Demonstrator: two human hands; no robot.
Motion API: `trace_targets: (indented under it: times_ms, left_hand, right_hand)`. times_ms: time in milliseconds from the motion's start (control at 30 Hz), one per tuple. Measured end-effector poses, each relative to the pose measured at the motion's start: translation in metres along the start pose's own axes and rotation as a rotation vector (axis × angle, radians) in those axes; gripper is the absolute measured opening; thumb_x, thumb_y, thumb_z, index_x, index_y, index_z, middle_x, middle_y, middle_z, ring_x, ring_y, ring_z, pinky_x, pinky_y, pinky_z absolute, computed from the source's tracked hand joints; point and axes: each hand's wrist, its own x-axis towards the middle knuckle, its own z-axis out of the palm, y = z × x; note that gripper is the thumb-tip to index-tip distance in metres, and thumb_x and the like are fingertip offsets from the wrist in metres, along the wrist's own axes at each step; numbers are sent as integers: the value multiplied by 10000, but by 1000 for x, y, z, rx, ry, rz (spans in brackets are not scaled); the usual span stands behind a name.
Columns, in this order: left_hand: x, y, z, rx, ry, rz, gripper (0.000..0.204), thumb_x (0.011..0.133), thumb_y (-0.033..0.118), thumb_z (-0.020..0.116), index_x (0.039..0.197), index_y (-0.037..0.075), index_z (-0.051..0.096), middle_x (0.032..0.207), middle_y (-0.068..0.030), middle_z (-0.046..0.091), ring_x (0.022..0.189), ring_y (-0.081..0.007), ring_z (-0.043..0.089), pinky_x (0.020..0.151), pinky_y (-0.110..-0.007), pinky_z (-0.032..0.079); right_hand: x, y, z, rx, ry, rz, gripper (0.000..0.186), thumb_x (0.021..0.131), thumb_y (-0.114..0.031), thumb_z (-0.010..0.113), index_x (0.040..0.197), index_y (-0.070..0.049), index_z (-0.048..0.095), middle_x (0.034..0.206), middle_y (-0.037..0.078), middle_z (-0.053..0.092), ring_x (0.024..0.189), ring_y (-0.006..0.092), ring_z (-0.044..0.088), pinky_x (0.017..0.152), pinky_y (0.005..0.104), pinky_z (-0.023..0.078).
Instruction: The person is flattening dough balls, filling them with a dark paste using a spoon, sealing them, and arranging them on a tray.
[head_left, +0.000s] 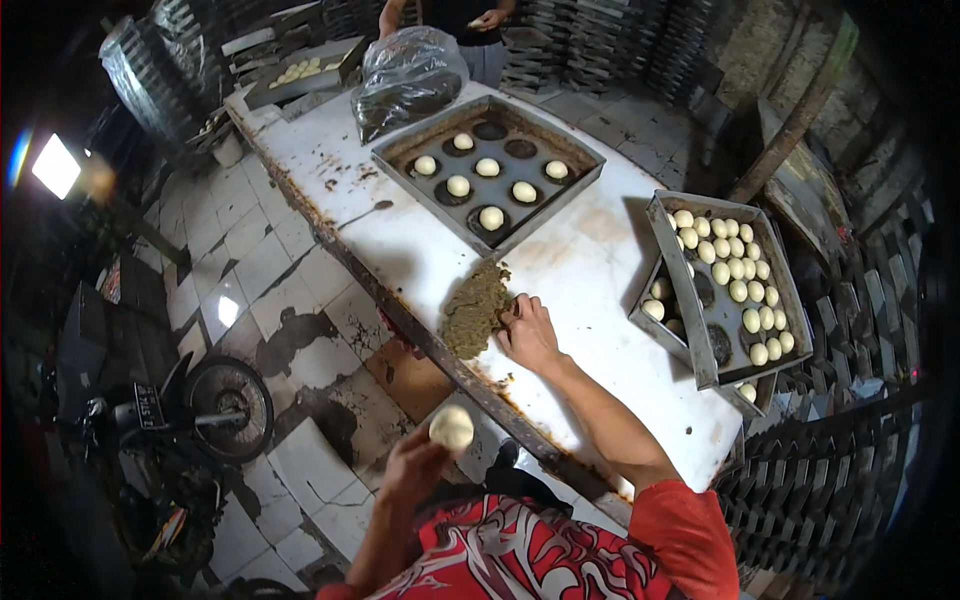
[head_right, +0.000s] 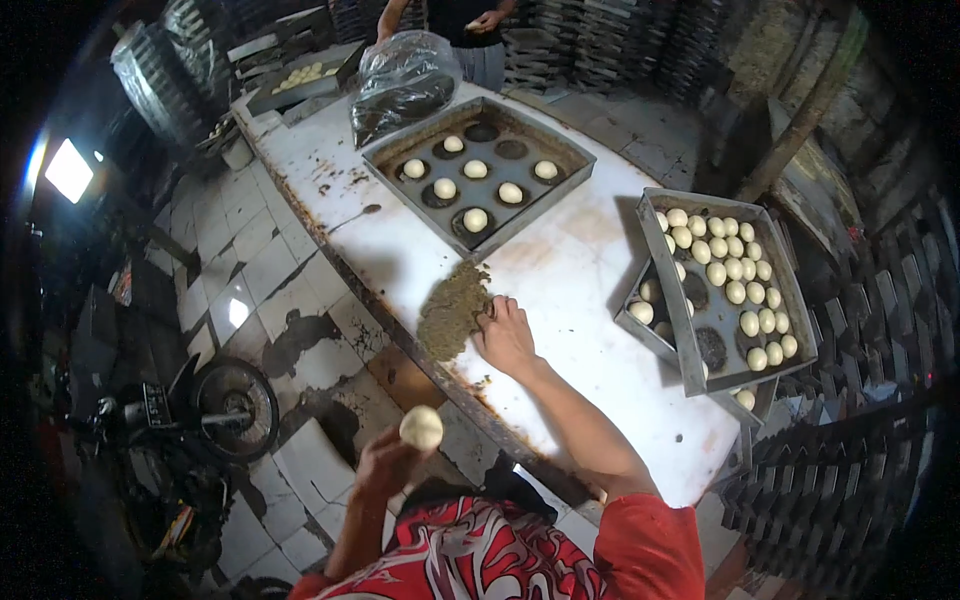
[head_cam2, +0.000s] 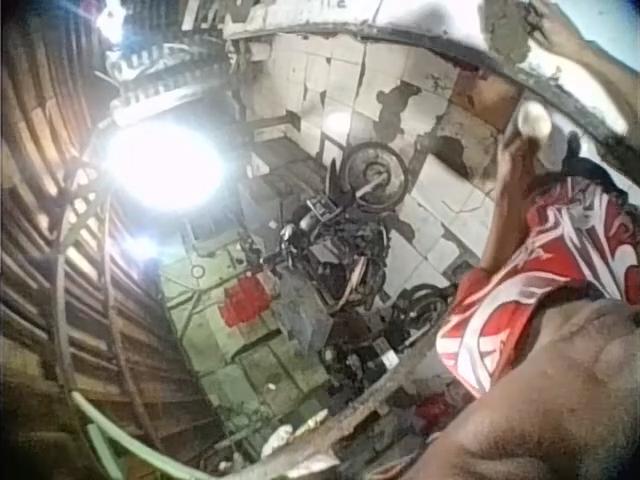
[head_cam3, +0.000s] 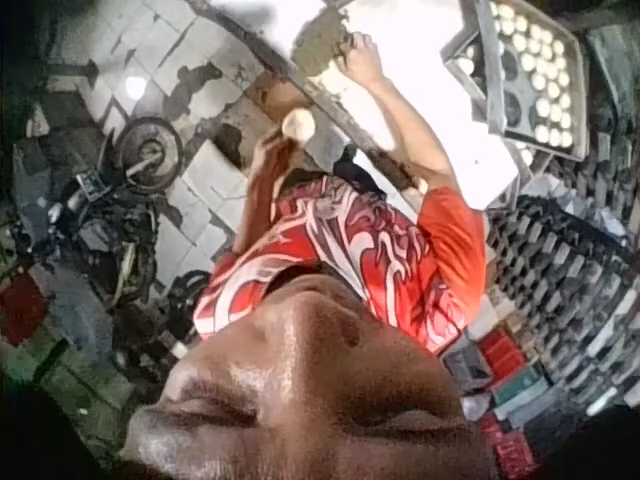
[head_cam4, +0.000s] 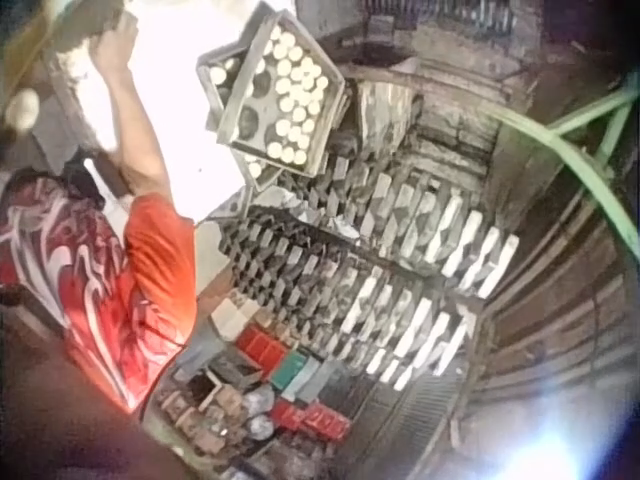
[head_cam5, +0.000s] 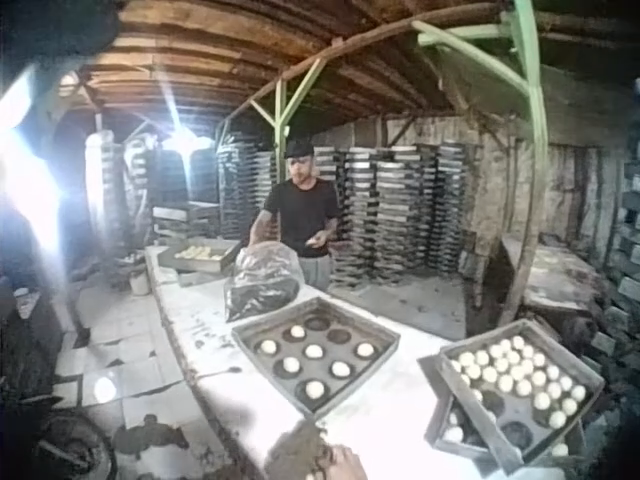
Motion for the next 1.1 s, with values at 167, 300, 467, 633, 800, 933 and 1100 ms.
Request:
trace_targets:
  times_ms: [167,300,467,633,800,933,1100]
  left_hand:
    - [69,17,26,-721,-83,-127,409,918,121,515,1293,-12,419,1218,-133,529,1111,-244,535,979,-376,425]
    - [103,10,30,-823,-203,-133,413,929,147,503,1303,-3,410,1237,-133,515,1134,-238,518,980,-375,421]
    - [163,42,62,-713,-230,-212,399,946,208,483,1291,15,425,1214,-109,530,1082,-224,539,936,-344,442]
    - [202,75,61,-859,-218,-314,319,931,105,494,1238,25,465,1119,-125,567,1021,-195,564,867,-315,483]
    - [217,111,67,-846,-295,-296,317,914,76,493,1222,46,426,1092,-155,568,947,-226,588,812,-319,497]
    - [217,124,79,-587,-764,-422,489,857,-55,458,1317,75,352,1097,-124,544,971,-216,566,828,-347,498]
    - [190,105,95,-587,-854,-595,524,828,-56,397,1337,48,329,1117,-123,523,1012,-228,556,864,-369,491]
  right_hand:
    - [-12,35,-16,530,106,80,243,795,-250,612,904,-39,665,980,152,498,912,276,455,775,378,399]
    - [-24,20,-72,1316,-159,720,317,896,-287,539,1026,-14,635,1072,136,513,1050,242,459,926,350,385]
    - [-26,-37,-83,354,297,235,413,807,-293,600,1114,-15,595,1258,199,396,1196,412,327,1009,506,263]
    - [-6,-76,-67,233,235,380,435,802,-284,609,1166,-47,580,1363,226,301,1280,499,173,1034,581,184]
    - [-22,-106,-96,345,624,548,285,859,-202,552,1082,-35,612,1296,238,390,1256,450,248,1008,539,259]
    - [-19,-86,-159,345,642,754,187,849,-101,550,1001,-24,628,967,132,629,920,280,549,841,367,408]
    - [-42,-82,-159,344,261,746,192,815,-129,626,981,-35,621,960,96,627,874,299,524,795,378,389]
